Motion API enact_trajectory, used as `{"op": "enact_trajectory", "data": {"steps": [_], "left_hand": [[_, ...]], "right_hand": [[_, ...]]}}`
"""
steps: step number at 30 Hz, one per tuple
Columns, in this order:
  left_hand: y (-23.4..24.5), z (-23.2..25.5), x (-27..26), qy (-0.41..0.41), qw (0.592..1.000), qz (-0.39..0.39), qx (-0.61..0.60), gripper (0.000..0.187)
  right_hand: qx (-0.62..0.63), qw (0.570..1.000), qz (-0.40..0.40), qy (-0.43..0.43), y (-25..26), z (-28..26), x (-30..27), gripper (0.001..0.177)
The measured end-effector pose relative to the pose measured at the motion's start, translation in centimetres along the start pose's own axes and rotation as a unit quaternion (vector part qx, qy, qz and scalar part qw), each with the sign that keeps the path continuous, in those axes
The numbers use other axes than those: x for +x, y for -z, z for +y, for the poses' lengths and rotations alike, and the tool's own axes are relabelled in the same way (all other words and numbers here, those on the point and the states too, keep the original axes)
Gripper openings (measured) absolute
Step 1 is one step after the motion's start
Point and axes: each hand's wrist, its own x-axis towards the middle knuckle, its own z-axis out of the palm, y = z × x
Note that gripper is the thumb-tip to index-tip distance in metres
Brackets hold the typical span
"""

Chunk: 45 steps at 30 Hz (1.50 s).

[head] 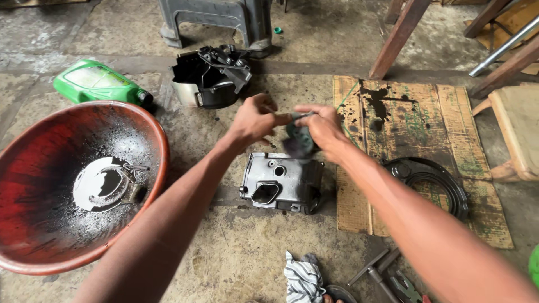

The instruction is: The person wipes and cleans various black plastic and metal engine or transmission housing components with a cloth while sitting on the floor.

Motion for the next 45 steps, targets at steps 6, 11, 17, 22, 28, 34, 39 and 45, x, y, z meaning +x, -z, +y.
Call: {"op": "enact_trajectory", "data": {"steps": [6,11,17,22,28,34,39,45], "left_hand": [[-2.5,-5.1,-2.0,0.027,0.858,-0.228,0.459,0.150],[-6.1,-8.7,-1.9,-0.013,0.804,-0.283,0.523,0.165],[-7.2,-11.0,-1.2,-0.018,0.818,-0.259,0.513,0.170],[-7.1,-10.5,-0.5,-0.023,0.828,-0.253,0.499,0.178],[-6.7,-10.2,-0.8,-0.004,0.845,-0.245,0.476,0.181],[-7.1,-11.2,-0.6,-0.036,0.842,-0.249,0.477,0.173],[-6.3,-11.7,0.1,-0.022,0.857,-0.226,0.463,0.172],[-6.6,-10.7,0.0,0.011,0.848,-0.231,0.477,0.178]], "right_hand": [[-0.529,0.837,-0.138,-0.008,0.0,2.6,-6.8,0.055],[-0.620,0.766,-0.166,0.037,-2.3,7.5,-10.3,0.068],[-0.597,0.792,-0.117,0.053,-2.5,8.7,-9.2,0.060],[-0.490,0.870,-0.022,-0.053,-2.4,9.4,-2.0,0.048],[-0.319,0.933,-0.014,-0.166,-1.6,10.3,-4.0,0.048],[-0.491,0.856,-0.047,0.157,-2.3,13.0,-11.4,0.062],[-0.336,0.934,0.075,0.097,-1.5,14.2,-1.5,0.049],[-0.183,0.971,0.149,-0.027,-0.1,13.2,-1.6,0.049]]}}
